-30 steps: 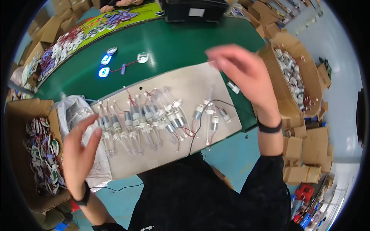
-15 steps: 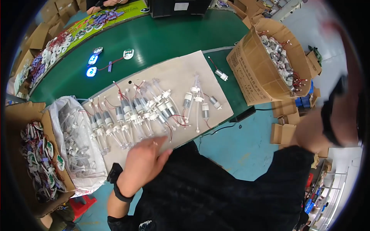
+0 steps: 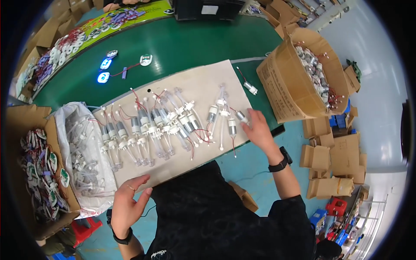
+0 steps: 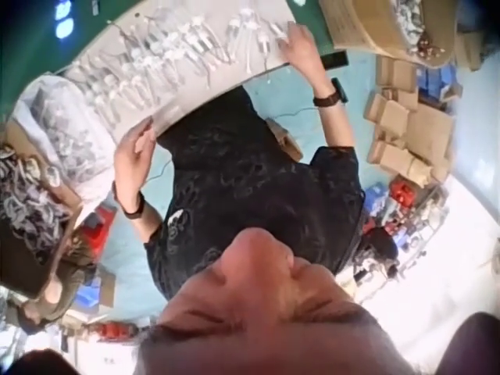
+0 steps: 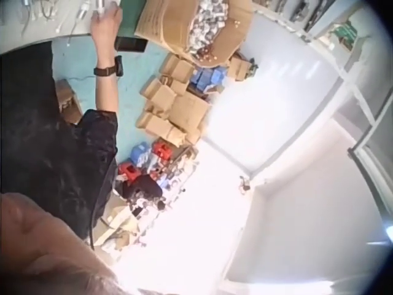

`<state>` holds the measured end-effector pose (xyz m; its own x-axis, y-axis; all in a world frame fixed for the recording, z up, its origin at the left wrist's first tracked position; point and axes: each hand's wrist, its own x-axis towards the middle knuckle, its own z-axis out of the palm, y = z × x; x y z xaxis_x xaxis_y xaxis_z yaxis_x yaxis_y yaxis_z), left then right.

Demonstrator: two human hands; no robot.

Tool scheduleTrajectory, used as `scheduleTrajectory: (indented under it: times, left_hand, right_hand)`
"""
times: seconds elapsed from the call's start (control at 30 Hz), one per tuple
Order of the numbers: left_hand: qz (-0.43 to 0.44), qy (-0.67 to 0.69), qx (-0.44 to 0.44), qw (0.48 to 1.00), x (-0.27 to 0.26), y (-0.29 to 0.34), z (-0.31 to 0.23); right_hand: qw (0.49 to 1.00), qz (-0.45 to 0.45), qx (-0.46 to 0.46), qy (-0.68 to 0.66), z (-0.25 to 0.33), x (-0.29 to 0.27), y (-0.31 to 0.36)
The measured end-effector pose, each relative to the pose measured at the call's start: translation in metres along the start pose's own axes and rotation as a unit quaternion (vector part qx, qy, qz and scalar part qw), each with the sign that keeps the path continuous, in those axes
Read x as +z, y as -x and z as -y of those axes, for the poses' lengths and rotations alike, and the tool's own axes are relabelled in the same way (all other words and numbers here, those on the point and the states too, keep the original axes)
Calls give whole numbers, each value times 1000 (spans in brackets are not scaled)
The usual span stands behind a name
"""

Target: The person picks up a motor and a circuit board, connects the wires, and places the assembly on the table. They then move a cardboard box and repeat the process of connecting a motor to a circuit board before setting it down.

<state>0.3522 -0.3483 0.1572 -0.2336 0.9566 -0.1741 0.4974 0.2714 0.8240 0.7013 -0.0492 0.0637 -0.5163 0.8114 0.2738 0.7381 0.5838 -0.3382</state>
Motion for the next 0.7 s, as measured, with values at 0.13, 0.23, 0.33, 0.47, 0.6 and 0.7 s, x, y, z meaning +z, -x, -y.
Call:
scheduleTrajectory:
  times: [0.13,0.23,0.33,0.47,0.6,0.7]
  left_hand:
    - [-111,-99,-32,988,-11,6,8]
    - [-198,-151,-39,968,-15,-1,-1]
    - [-234,-111,-24,965,-17,-17,-4]
    - [-222,-137,-26,965,-19,-22,-10]
    - [-214,-139,-68,965,-23,-3,-11]
    - [-149,-152,-8,977,-23,-22,-16]
  right_hand:
    - [998,61,0,-31,11,21,-21]
    - [991,93,12,-95,27,37,-39]
    - [996,59,-38,-47,42,49,-68]
    - [999,45,7,22,31,38,-82]
    - [996,49,6,73,10,31,-91]
    - [997,-14,-6,81,0,13,-94]
